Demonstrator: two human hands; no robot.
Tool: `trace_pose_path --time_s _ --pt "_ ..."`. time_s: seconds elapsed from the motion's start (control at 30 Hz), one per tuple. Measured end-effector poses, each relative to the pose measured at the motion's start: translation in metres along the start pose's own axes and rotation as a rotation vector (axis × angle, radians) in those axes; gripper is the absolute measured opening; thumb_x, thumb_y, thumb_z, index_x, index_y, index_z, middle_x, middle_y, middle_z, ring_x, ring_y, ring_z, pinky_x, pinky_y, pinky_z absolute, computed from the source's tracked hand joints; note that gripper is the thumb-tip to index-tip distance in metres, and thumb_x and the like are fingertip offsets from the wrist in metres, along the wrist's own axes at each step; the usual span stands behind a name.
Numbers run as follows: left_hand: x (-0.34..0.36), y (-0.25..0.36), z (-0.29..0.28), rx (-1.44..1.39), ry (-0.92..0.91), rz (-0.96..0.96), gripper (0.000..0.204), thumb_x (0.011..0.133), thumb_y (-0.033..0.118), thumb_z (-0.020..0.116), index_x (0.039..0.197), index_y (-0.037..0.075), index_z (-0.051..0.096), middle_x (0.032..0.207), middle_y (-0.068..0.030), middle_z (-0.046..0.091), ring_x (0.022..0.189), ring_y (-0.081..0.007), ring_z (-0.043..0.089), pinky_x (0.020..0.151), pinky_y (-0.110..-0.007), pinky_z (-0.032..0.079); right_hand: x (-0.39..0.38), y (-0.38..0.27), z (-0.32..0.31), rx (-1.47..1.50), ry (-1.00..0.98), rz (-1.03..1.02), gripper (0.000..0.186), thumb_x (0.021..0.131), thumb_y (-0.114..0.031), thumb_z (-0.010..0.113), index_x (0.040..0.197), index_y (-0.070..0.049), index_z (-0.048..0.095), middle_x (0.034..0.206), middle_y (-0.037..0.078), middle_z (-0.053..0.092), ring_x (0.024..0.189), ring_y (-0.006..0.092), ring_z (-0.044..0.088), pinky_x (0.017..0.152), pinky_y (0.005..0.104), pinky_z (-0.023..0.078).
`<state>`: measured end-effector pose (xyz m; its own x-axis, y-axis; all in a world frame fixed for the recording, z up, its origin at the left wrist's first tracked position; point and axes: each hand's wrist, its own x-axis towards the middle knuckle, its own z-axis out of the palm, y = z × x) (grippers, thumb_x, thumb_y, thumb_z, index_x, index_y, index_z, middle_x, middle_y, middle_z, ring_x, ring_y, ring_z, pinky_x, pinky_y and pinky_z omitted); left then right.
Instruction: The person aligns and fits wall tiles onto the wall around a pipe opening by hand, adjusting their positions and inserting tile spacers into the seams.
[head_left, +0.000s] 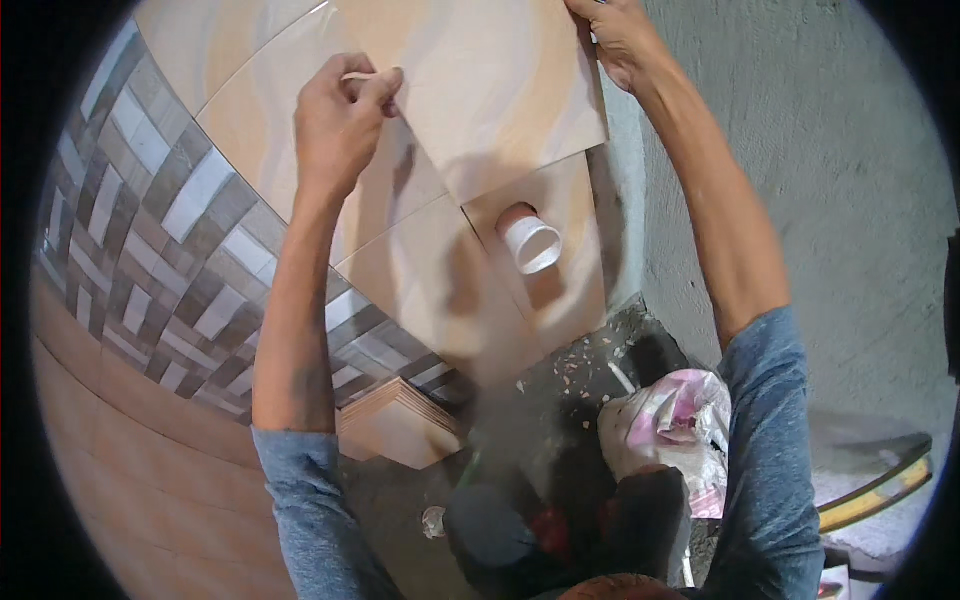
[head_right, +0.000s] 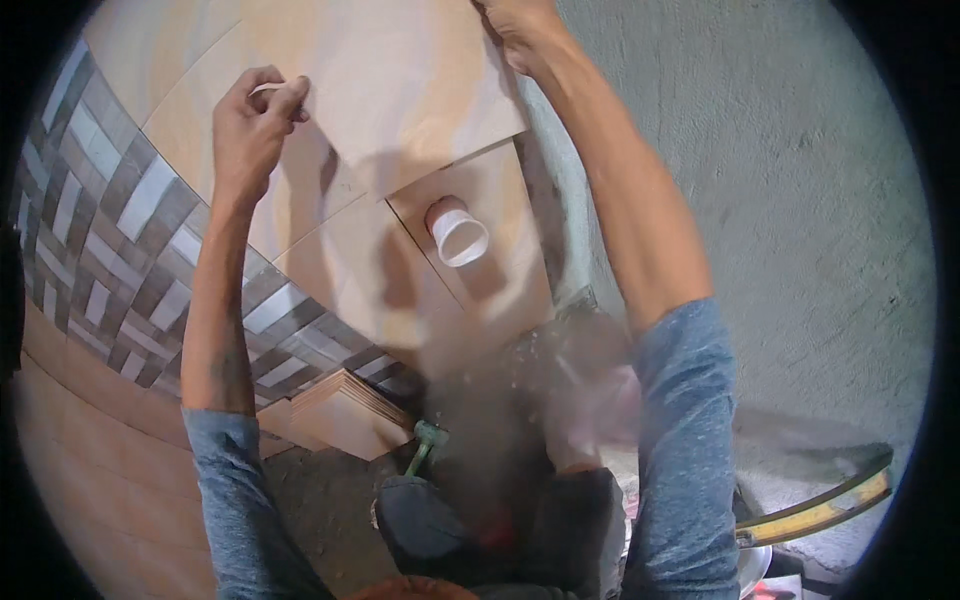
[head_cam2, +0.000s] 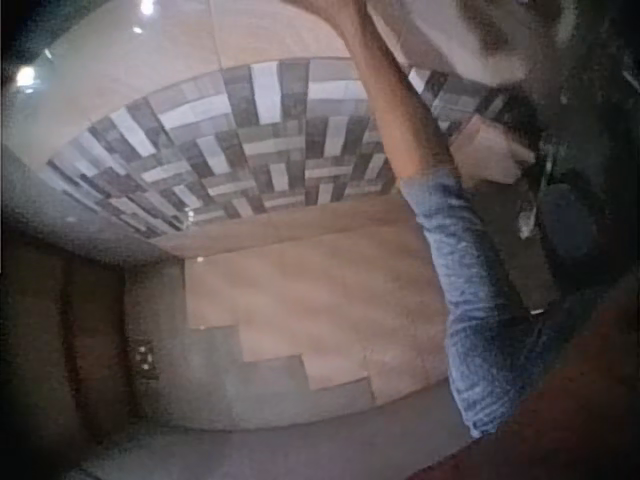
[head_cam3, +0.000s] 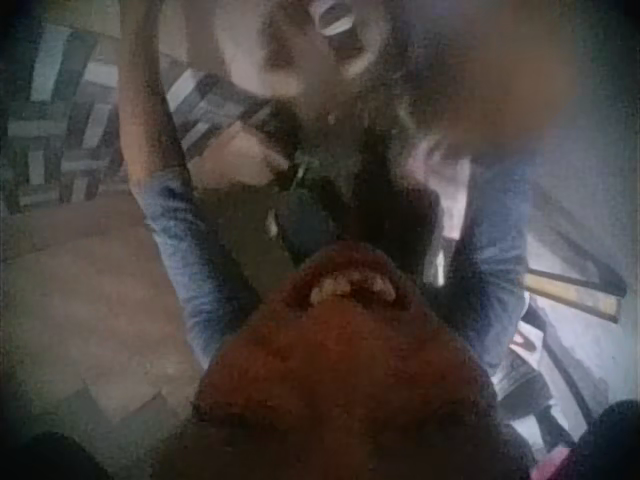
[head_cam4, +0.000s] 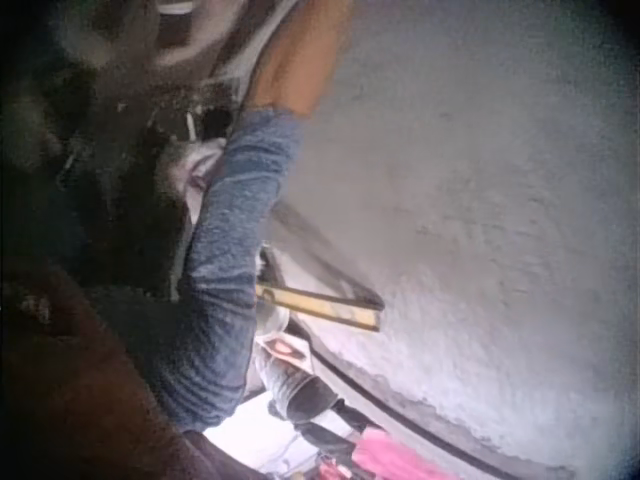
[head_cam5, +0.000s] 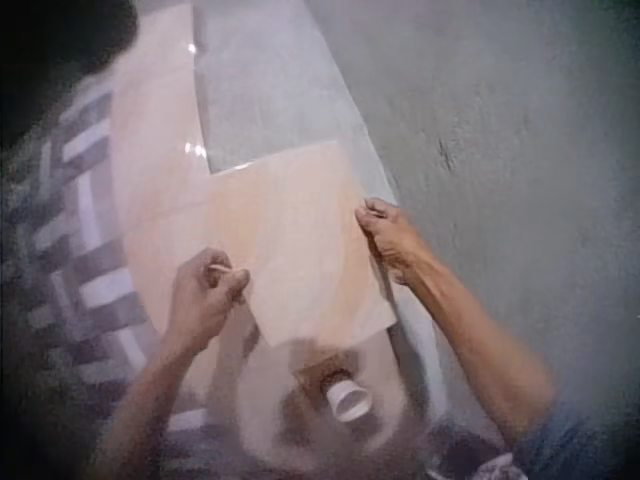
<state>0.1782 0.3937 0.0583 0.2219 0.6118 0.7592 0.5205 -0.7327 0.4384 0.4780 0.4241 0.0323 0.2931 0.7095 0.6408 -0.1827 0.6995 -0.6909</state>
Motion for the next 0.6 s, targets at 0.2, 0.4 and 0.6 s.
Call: trace_pose_path --time_s 0.2,0.4,0.6 --pt "0.021 -0.005 0.022 -0.004 0.014 0.014 0.023 0.090 0.020 0.073 0.098 0.000 0.067 0.070 -0.0076 0.071 0.067 -0.0143 0.066 0.069 -0.031 0.051 0.024 0.030 -0.011 0.157 0.099 0.004 0.035 0.106 -0.020 0.058 0.134 0.001 0.061 0.119 0.010 0.071 0.102 0.0199 0.066 0.088 0.0331 0.055" --pt "0.018 -0.011 0.019 0.072 0.069 -0.016 0.024 0.089 0.020 0.073 0.098 -0.001 0.065 0.075 -0.0097 0.073 0.069 -0.0180 0.069 0.072 -0.032 0.052 0.034 0.053 0.000 0.182 0.030 -0.079 0.029 0.105 -0.019 0.059 0.125 0.001 0.066 0.108 0.005 0.071 0.093 0.0158 0.065 0.084 0.0308 0.054" --pt "0.010 -0.021 0.019 0.080 0.068 -0.037 0.022 0.089 0.019 0.072 0.095 0.000 0.064 0.074 -0.0092 0.073 0.072 -0.0167 0.071 0.073 -0.031 0.053 0.025 0.057 0.011 0.129 0.068 -0.039 0.027 0.105 -0.018 0.060 0.123 0.001 0.067 0.106 0.004 0.071 0.091 0.0143 0.063 0.083 0.0271 0.052"
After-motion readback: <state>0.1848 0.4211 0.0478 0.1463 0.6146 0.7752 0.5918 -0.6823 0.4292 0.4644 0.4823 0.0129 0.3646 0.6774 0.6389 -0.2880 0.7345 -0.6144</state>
